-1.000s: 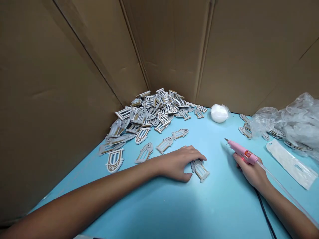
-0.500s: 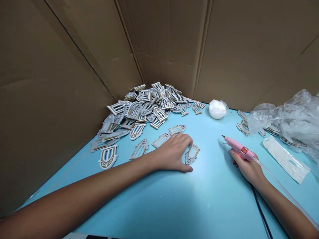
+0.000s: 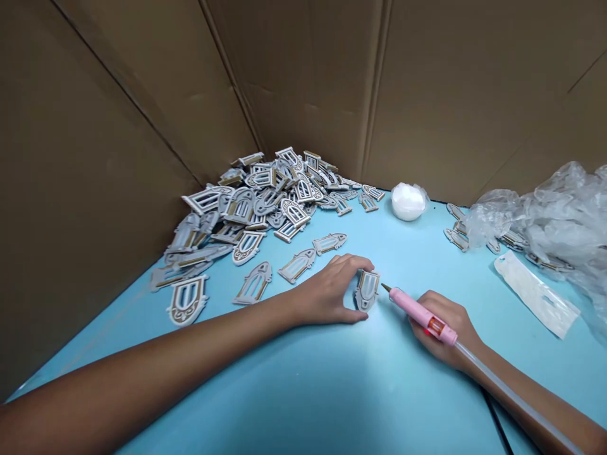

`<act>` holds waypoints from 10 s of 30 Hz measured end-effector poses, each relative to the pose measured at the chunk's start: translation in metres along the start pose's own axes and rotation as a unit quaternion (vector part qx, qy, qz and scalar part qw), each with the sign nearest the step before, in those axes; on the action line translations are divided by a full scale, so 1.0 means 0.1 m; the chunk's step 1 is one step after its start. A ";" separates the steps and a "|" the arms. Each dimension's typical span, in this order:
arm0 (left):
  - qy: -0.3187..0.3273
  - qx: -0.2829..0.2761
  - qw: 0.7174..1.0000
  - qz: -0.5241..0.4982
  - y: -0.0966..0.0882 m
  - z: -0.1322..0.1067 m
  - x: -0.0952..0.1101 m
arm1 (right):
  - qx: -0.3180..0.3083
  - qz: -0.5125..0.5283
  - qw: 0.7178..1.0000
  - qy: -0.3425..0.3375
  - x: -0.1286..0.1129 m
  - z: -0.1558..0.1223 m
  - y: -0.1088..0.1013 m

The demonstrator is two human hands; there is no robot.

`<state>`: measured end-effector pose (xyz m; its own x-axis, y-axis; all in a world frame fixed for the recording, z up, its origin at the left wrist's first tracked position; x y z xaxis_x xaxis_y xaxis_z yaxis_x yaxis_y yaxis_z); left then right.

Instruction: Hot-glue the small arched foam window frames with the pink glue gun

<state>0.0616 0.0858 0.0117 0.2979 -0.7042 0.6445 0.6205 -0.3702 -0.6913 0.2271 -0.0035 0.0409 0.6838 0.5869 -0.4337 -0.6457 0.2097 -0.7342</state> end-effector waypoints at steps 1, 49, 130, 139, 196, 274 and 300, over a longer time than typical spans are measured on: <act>0.018 0.009 1.000 -0.003 0.01 -0.01 0.03 | 0.000 -0.007 1.000 -0.012 -0.04 -0.01 0.02; -0.025 0.085 0.996 0.000 0.00 0.08 -0.28 | 0.027 0.077 0.995 0.055 0.29 0.28 0.12; 0.165 0.104 0.980 0.021 -0.11 0.06 0.11 | -0.022 -0.056 0.997 -0.050 0.05 0.16 0.13; 0.169 0.107 0.980 0.012 -0.12 0.06 0.11 | -0.019 -0.059 0.997 -0.056 0.01 0.19 0.11; -0.040 0.091 0.993 0.069 -0.27 0.20 -0.21 | 0.074 0.131 0.843 0.516 0.91 -0.10 0.00; -0.033 -0.127 0.990 0.059 -0.17 0.15 -0.23 | 0.100 0.341 0.809 0.469 0.97 -0.09 0.12; 0.169 0.033 0.985 -0.012 -0.16 0.01 0.14 | -0.064 -0.017 0.995 -0.075 -0.06 0.09 0.20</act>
<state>0.0560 0.0826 0.0317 0.0300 -0.8616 0.5068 0.6741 -0.3569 -0.6467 0.2072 0.0045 0.0330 0.6395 0.6930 -0.3327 -0.5681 0.1345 -0.8119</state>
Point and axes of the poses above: each hand's wrist, its own z-axis towards the middle knuckle, its own y-axis out of the palm, x = y × z, the point moved 9 cm from there along z, towards the middle knuckle, and after that the axes turned 6 degrees about x, right-handed, at the moved point
